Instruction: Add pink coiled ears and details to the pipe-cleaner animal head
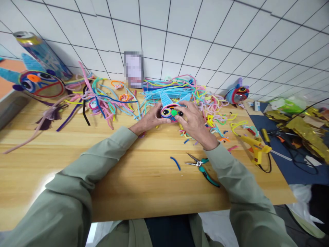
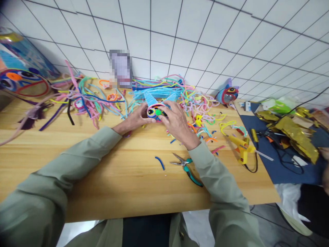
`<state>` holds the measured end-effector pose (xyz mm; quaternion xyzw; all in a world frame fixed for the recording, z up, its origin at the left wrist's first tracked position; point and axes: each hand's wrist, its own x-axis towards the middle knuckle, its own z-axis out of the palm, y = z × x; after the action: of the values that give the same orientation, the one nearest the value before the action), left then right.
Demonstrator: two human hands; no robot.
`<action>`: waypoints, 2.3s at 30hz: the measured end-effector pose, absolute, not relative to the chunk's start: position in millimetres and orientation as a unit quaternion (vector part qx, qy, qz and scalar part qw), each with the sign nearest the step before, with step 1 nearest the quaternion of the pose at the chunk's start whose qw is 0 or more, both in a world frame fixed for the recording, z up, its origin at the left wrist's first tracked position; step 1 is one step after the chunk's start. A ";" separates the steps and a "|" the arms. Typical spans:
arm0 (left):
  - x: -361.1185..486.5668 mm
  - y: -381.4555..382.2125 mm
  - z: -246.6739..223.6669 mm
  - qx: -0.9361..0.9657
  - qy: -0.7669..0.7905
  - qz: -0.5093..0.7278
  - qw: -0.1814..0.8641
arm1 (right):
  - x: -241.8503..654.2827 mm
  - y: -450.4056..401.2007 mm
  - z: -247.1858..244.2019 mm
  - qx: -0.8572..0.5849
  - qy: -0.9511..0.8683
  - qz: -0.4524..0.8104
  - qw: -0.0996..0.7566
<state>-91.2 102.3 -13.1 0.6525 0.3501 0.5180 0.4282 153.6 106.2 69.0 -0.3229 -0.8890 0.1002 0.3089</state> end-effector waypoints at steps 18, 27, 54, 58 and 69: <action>-87.7 89.7 3.6 0.635 0.344 0.505 0.472 | 174.4 87.0 58.1 -0.424 -0.791 0.172 0.407; -90.4 95.3 -4.6 0.631 0.323 0.506 0.492 | 172.6 95.3 19.5 -0.446 -0.738 0.363 0.353; -113.1 93.5 49.6 0.525 0.463 0.667 0.256 | 219.4 60.5 111.0 -0.406 -0.618 0.333 0.585; -101.6 56.2 95.6 0.620 0.468 0.573 0.260 | 212.9 16.5 106.4 -0.414 -0.629 0.447 0.483; -43.8 -80.9 59.2 0.800 0.423 0.317 0.284 | 163.8 -59.5 46.7 -0.406 -0.654 0.519 0.371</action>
<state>-43.8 -80.9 59.2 0.7998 0.4232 0.3168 0.2843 163.8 -59.5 46.7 -0.4059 -0.6539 0.5194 0.3714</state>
